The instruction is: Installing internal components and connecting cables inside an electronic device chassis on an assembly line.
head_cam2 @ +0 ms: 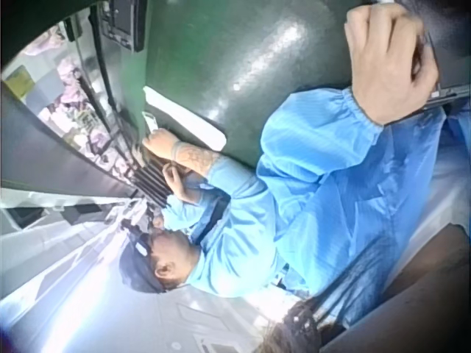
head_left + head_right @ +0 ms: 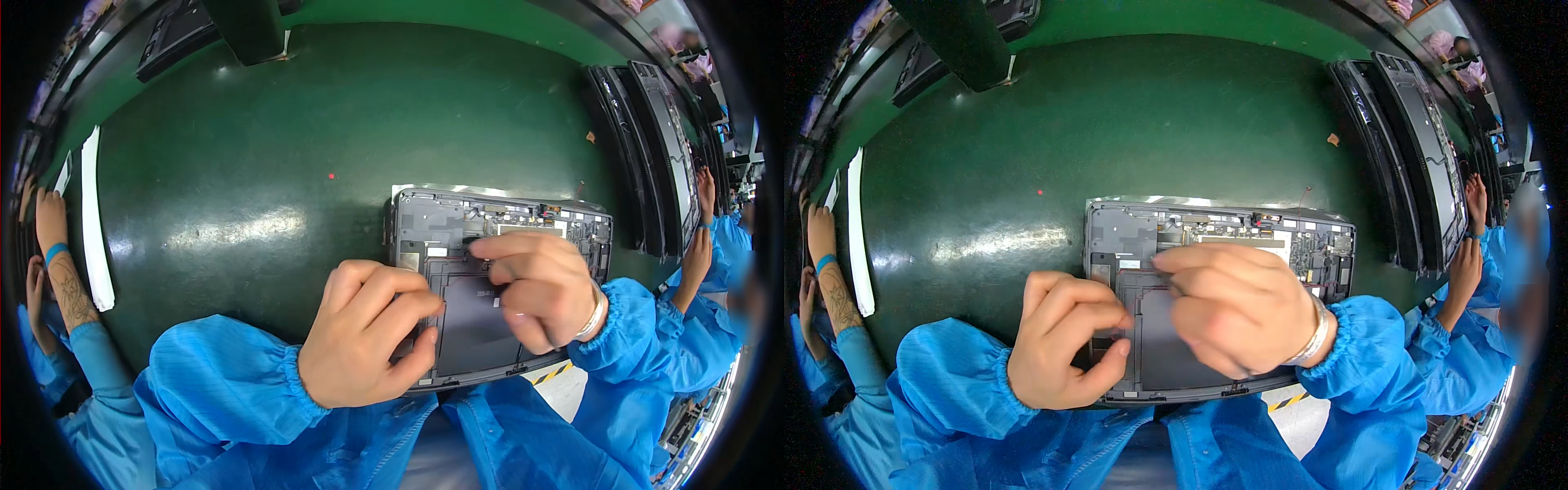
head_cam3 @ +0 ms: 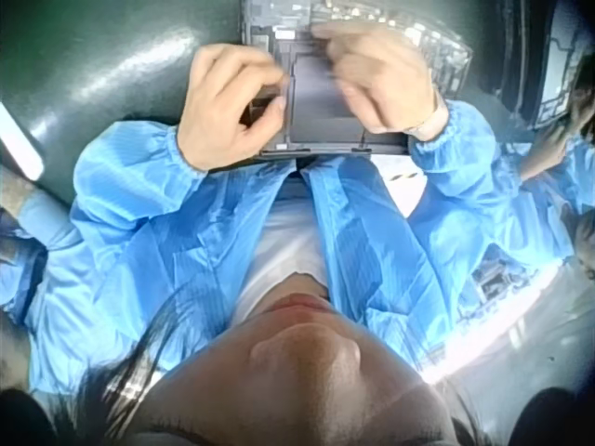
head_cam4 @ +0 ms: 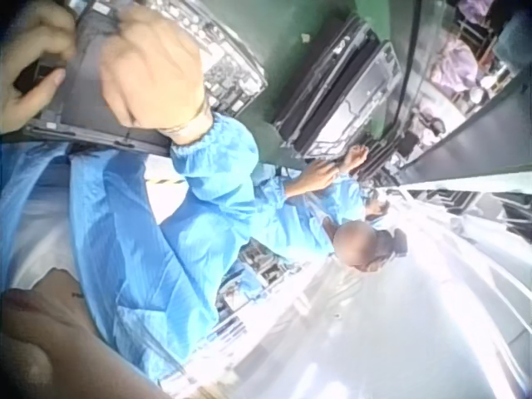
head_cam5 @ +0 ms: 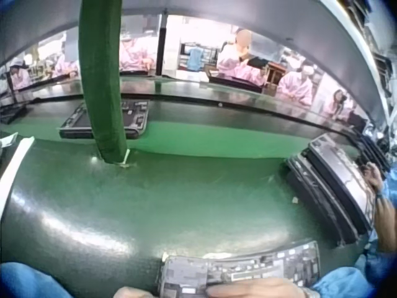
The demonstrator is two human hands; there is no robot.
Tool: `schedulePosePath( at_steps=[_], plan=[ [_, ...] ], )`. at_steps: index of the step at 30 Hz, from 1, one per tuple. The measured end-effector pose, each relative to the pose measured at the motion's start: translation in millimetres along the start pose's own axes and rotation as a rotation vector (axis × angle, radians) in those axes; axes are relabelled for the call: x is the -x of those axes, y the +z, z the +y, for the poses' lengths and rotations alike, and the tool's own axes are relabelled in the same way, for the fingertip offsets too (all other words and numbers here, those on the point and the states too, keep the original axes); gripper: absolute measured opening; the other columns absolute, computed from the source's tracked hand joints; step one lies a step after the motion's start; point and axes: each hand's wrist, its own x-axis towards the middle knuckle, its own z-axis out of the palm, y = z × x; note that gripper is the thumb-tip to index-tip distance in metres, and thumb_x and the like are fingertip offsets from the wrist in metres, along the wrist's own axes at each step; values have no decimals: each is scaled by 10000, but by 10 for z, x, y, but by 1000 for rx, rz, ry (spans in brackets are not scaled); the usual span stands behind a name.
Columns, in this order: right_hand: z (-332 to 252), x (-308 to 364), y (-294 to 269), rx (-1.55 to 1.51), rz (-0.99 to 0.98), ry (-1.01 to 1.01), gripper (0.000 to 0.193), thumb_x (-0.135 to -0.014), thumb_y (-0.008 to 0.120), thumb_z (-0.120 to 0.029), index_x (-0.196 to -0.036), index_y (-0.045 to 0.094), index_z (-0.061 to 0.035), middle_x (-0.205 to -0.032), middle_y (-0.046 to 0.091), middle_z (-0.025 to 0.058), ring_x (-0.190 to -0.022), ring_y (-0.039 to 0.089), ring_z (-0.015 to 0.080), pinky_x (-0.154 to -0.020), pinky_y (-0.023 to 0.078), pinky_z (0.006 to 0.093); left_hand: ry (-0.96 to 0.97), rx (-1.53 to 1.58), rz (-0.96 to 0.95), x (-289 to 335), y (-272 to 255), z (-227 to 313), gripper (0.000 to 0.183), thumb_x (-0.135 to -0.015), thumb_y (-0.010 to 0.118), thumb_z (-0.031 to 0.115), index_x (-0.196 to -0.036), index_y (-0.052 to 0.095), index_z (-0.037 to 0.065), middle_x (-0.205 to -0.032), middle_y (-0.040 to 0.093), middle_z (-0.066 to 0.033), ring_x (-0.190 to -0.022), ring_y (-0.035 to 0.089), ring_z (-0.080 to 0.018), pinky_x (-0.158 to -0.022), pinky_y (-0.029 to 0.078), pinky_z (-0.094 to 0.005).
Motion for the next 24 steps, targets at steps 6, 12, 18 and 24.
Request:
schedulePosePath(
  at_steps=[6,12,18,24],
  plan=[
    [-54,207,-47,-6,-32,53,281,-685,691,-65,-921,543,-22,-877,594,151,-908,666,356,-700,563,396,-166,49,-96,-244,-62,193,211,-721,752,78,-912,666,97,-728,626,40,-802,527,-196,-737,373,-334],
    [-52,235,12,19,-16,30,332,-650,697,-109,-937,556,-21,-898,587,144,-952,655,328,-760,555,379,-1,-256,1,-400,-70,70,127,-736,757,88,-818,661,106,-711,633,13,-718,518,-198,-687,361,-339],
    [-98,169,79,67,-29,69,313,-646,688,-115,-925,572,-37,-932,589,132,-996,633,309,-805,541,369,-5,-299,-4,-423,-52,78,112,-744,738,62,-801,646,94,-701,620,4,-709,505,-206,-674,355,-349],
    [-111,157,109,57,-15,82,298,-670,683,-94,-941,578,-29,-929,586,135,-995,630,315,-801,547,375,-9,-143,-78,-400,-53,71,119,-741,734,57,-820,651,89,-711,613,-5,-725,517,-225,-693,369,-353]
  ],
)
